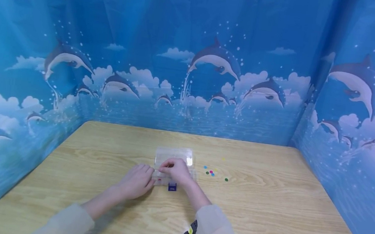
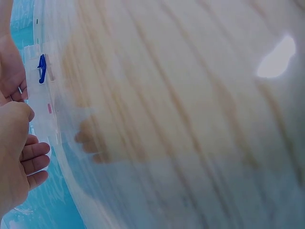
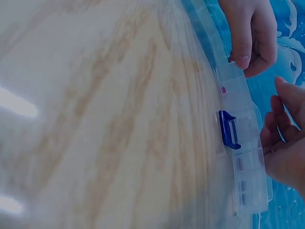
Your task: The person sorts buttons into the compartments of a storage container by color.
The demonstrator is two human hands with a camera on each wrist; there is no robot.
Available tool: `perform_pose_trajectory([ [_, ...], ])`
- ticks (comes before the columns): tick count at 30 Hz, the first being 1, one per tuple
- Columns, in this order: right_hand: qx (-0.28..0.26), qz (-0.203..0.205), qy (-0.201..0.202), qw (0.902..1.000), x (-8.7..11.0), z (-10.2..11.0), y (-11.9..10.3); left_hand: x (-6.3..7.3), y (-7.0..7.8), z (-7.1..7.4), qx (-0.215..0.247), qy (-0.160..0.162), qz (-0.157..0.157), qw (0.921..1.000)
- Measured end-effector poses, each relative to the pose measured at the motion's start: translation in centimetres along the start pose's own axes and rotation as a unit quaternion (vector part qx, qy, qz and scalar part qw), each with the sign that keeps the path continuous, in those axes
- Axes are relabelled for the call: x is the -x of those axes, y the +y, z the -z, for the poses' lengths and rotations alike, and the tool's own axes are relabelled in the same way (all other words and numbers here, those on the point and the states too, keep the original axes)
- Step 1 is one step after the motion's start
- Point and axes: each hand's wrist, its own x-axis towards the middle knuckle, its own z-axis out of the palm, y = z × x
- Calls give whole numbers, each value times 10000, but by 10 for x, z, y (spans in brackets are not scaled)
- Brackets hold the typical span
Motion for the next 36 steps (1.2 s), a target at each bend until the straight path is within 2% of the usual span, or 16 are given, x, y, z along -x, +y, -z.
perform_pose_trajectory([
  [6,-351,-230,105,9991,-1,5,0,0,-1,-1,42,128,-9,9999],
  [12,-539,-493,277,9969,0,13,1,0,0,0,56,93,27,9999],
  [17,-681,-516,373,9956,1,21,5,0,1,2,57,62,48,10000],
  [24,-686,-483,702,9940,4,37,10,-1,1,3,37,-73,117,9999],
  [32,-572,-803,990,9902,11,60,20,0,1,2,90,-146,147,9997],
  [36,-618,-804,1110,9886,15,73,27,0,1,2,94,-125,147,9998],
])
